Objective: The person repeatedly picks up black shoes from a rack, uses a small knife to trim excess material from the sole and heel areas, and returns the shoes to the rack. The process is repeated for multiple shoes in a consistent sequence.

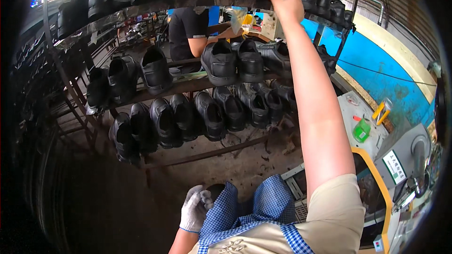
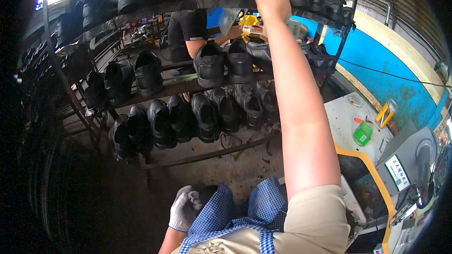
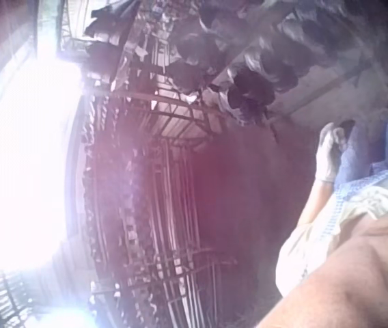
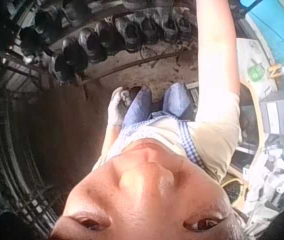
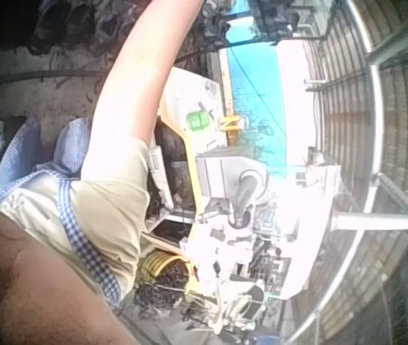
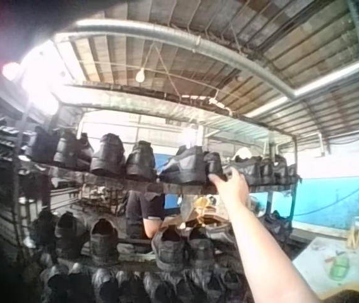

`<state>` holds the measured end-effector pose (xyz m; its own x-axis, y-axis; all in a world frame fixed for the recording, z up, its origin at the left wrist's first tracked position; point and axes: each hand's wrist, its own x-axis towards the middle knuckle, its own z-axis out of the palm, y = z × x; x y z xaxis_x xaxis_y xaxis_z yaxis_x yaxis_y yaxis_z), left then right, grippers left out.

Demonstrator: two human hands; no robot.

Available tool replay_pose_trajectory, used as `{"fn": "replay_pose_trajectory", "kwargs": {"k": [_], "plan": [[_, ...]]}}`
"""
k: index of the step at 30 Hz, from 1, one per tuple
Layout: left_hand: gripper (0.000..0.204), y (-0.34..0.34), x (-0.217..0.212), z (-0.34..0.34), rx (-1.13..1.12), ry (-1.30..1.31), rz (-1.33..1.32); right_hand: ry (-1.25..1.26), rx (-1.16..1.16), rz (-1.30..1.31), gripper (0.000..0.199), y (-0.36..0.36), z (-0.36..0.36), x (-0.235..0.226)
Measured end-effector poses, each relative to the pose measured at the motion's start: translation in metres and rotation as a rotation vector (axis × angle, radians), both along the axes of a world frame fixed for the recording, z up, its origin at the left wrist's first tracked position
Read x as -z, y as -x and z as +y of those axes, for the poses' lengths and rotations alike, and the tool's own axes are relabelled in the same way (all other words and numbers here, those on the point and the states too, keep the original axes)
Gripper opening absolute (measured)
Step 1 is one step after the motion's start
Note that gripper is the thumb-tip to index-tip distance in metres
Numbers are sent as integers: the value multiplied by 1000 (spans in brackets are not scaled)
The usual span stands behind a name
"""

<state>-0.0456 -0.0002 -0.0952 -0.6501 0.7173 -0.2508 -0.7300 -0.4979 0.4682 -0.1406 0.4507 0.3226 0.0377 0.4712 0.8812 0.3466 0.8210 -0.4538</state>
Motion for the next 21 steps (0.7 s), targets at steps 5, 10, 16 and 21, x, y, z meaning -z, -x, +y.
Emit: {"fn": "replay_pose_trajectory", "kwargs": {"k": [5, 10, 16, 21], "plan": [[36, -4, 8, 2, 35, 49, -30, 219, 32, -244, 107, 13, -14, -12], [35, -13, 2, 3, 37, 149, -11, 211, -152, -144, 91, 2, 0, -5], [34, -20, 5, -5, 38, 169, 35, 30, -607, 467, 67, -83, -6, 23], [42, -22, -17, 0, 61, 35, 158, -50, -891, 640, 70, -207, -106, 86]]}}
